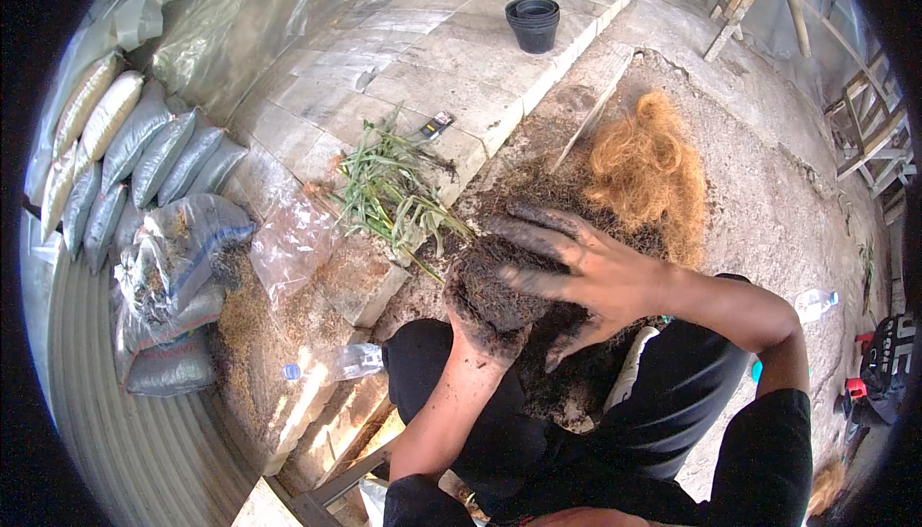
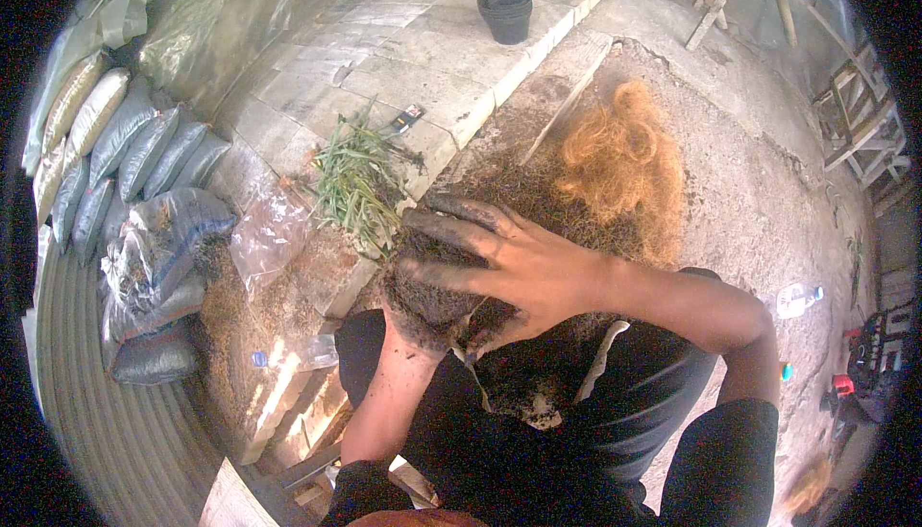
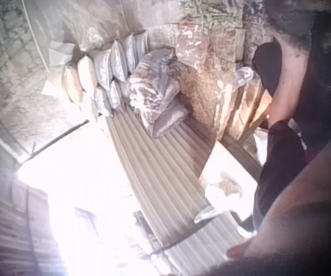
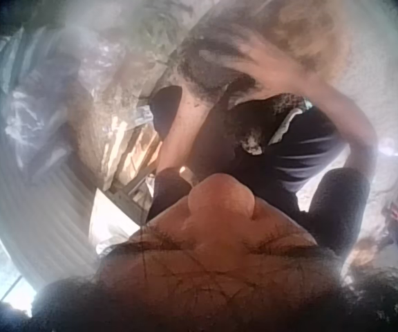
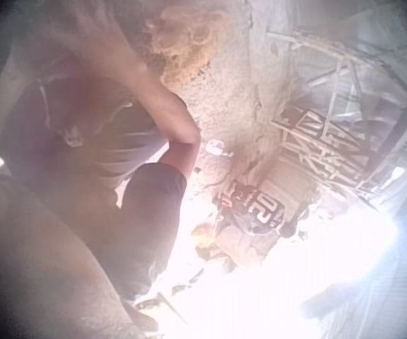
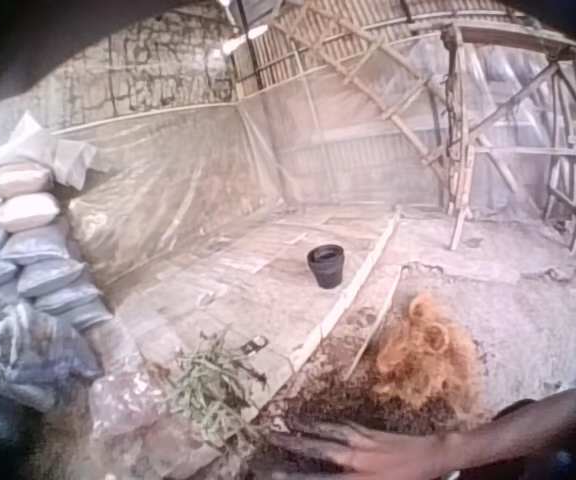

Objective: The person sits on the ground and wraps a small plant with exposed roots in a mixture of dark soil and fibrous material. They use their hands to pack the soil around the root ball and then layer the fibrous material over it to create a compact bundle.

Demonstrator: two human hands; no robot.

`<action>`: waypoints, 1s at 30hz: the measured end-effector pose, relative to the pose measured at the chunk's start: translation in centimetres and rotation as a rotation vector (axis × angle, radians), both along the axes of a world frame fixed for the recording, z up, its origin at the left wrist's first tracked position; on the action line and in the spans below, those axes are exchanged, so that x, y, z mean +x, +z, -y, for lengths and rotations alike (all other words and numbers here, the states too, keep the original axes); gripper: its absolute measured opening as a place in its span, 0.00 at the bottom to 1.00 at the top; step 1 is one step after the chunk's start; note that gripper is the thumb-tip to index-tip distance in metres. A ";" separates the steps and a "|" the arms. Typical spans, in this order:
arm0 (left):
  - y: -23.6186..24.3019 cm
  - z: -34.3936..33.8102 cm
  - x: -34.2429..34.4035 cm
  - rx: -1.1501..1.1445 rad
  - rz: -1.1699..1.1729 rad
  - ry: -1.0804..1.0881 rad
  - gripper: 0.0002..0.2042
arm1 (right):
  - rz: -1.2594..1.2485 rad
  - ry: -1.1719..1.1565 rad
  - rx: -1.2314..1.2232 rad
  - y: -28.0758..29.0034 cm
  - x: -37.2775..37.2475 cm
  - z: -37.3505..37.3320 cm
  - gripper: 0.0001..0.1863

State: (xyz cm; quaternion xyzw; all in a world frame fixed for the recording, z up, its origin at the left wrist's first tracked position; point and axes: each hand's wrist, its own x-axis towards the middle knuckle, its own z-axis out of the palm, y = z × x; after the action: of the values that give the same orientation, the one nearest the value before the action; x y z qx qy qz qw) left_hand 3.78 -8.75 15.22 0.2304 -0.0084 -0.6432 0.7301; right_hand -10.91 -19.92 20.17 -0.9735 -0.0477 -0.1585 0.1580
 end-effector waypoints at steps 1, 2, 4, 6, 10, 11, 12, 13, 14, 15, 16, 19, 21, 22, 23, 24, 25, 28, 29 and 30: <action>-0.5 -0.1 0.1 0.012 -0.012 0.005 0.21 | 0.018 0.006 0.090 -0.1 0.0 -0.1 0.46; -0.7 -0.2 0.3 0.025 -0.023 0.010 0.21 | -0.012 -0.026 -0.016 -0.1 0.1 -0.3 0.46; -0.3 0.2 0.0 0.047 -0.027 -0.004 0.22 | -0.084 -0.105 -0.234 -0.2 0.2 -0.9 0.45; -1.5 -0.3 0.5 -0.028 -0.021 -0.038 0.23 | -0.079 -0.091 -0.142 0.5 0.1 -1.3 0.43; -0.1 -0.5 -0.3 0.009 0.020 0.051 0.25 | -0.134 -0.124 -0.279 0.8 0.7 -1.7 0.41; -0.8 -0.4 -0.2 0.013 0.036 0.050 0.25 | -0.122 -0.107 -0.239 0.4 0.6 -1.5 0.41; -1.4 -0.2 0.1 0.015 0.057 0.050 0.26 | -0.104 -0.090 -0.200 0.0 0.5 -1.3 0.41; -1.6 -0.2 0.3 0.016 0.079 0.049 0.26 | -0.086 -0.074 -0.161 -0.3 0.5 -1.1 0.41; -1.5 -0.2 0.5 -0.076 0.055 -0.010 0.26 | -0.096 -0.096 -0.204 -0.5 0.5 -1.2 0.42; -1.5 -0.2 0.5 -0.074 0.048 0.002 0.26 | -0.106 -0.113 -0.245 -0.6 0.7 -1.3 0.42; -1.6 -0.1 0.6 -0.072 0.041 0.015 0.26 | -0.115 -0.130 -0.285 -0.7 0.8 -1.4 0.43; -2.3 0.0 0.8 0.008 0.018 0.058 0.26 | -0.093 -0.181 -0.190 -0.4 0.7 -2.0 0.44; -2.0 0.0 0.6 0.024 0.024 0.083 0.26 | -0.063 -0.146 -0.161 -0.4 0.4 -1.8 0.45; -1.1 0.0 0.2 0.000 0.039 0.090 0.25 | -0.046 -0.129 -0.145 -0.5 0.2 -1.8 0.45; -0.7 0.0 0.0 -0.023 0.053 0.098 0.24 | -0.030 -0.119 -0.128 -0.9 0.2 -1.7 0.45; -1.5 0.0 0.3 -0.059 0.169 0.066 0.28 | -0.017 -0.108 -0.114 -1.3 0.3 -1.7 0.46; -2.0 -0.1 0.4 -0.048 0.168 0.067 0.28 | -0.005 -0.098 -0.099 -1.5 0.4 -1.7 0.46; -2.8 -0.3 0.6 -0.054 0.124 0.059 0.29 | -0.032 -0.118 -0.273 -0.9 0.7 -1.6 0.46; -3.1 -0.2 0.6 -0.081 0.084 0.047 0.28 | -0.027 -0.110 -0.213 -0.9 0.5 -1.6 0.45; -2.9 -0.1 0.6 -0.109 0.045 0.033 0.28 | -0.019 -0.103 -0.153 -1.0 0.2 -1.4 0.44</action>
State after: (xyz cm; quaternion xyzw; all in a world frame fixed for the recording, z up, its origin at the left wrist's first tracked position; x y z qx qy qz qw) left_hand 4.39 -8.63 12.33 0.2048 -0.0560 -0.6244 0.7517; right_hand -10.67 -18.53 19.17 -0.9853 -0.0080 -0.1528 0.0752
